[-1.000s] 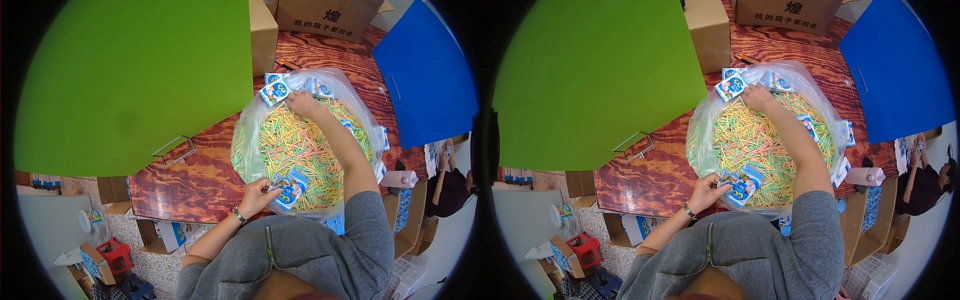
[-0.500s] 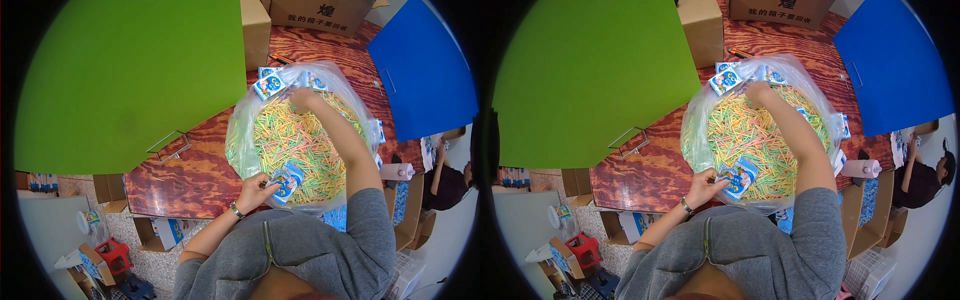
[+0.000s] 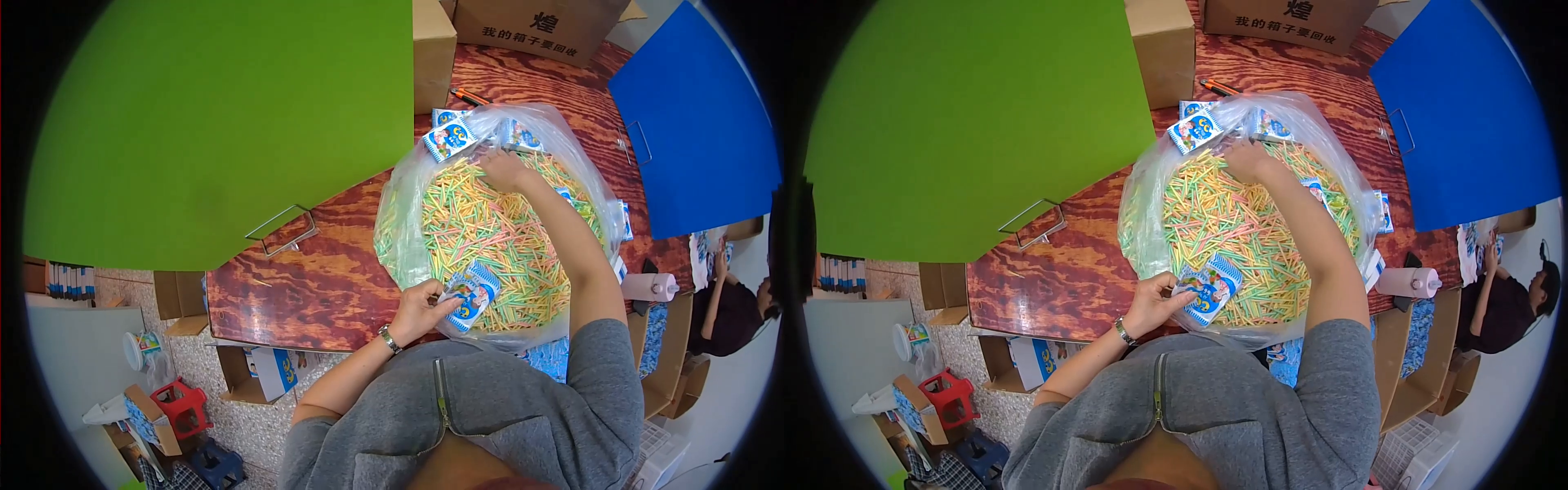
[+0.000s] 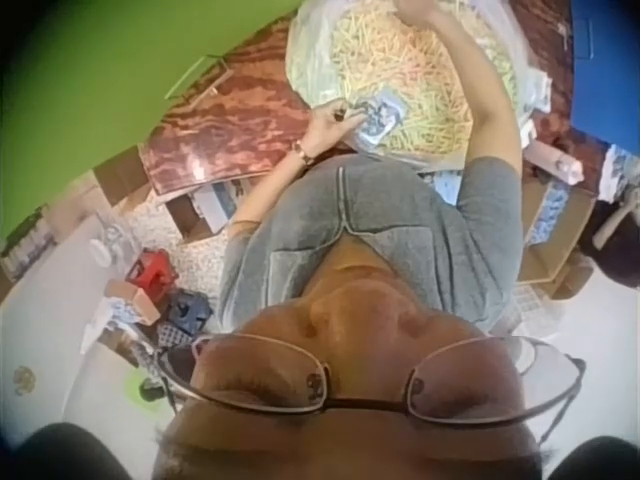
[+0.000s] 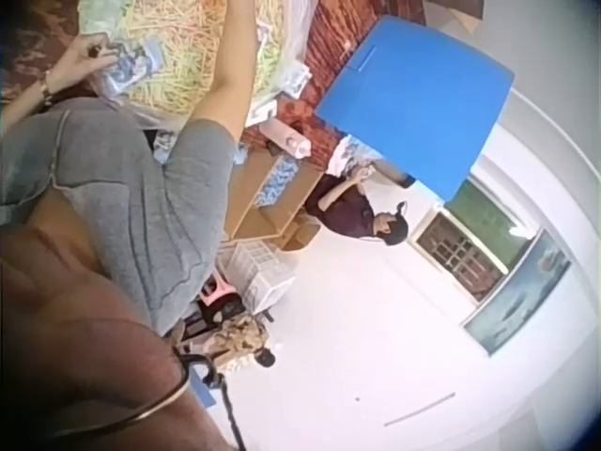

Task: The recorder is sorting blue packets out of a bowl filled with shredded paper filler.

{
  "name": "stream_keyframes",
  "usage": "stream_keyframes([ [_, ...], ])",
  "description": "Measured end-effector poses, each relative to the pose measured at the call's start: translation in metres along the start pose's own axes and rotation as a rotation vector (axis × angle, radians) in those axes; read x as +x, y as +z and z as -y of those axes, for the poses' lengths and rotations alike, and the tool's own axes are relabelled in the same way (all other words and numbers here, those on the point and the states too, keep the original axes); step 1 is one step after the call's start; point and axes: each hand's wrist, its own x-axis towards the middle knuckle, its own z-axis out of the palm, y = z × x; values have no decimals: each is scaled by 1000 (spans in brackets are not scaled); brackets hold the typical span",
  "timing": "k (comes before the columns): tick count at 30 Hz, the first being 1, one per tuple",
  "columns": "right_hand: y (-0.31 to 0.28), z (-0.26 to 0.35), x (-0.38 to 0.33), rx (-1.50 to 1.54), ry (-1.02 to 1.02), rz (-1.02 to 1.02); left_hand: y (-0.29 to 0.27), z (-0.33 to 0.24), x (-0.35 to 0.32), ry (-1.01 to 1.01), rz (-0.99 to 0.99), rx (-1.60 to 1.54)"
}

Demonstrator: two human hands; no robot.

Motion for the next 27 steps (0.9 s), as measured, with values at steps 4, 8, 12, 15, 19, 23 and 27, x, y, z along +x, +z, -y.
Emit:
stream_keyframes([
  [4,-38,20,-27,35,15,83,2,-13,3,73,51,103],
  [8,-28,-1,-49,10,-35,-73,0,-15,14,53,31,5],
  [12,-13,1,-84,924,-28,-24,-3,-14,32,-9,43,-161],
  [15,3,14,-114,1452,-27,137,-3,-30,54,-51,15,-464],
  [19,6,36,-142,1883,-47,287,2,-35,91,-45,45,-663],
  [23,17,51,-158,1900,-112,331,21,-51,94,-45,225,-641],
  [27,20,50,-165,1871,-166,468,16,-40,79,0,124,-454],
])
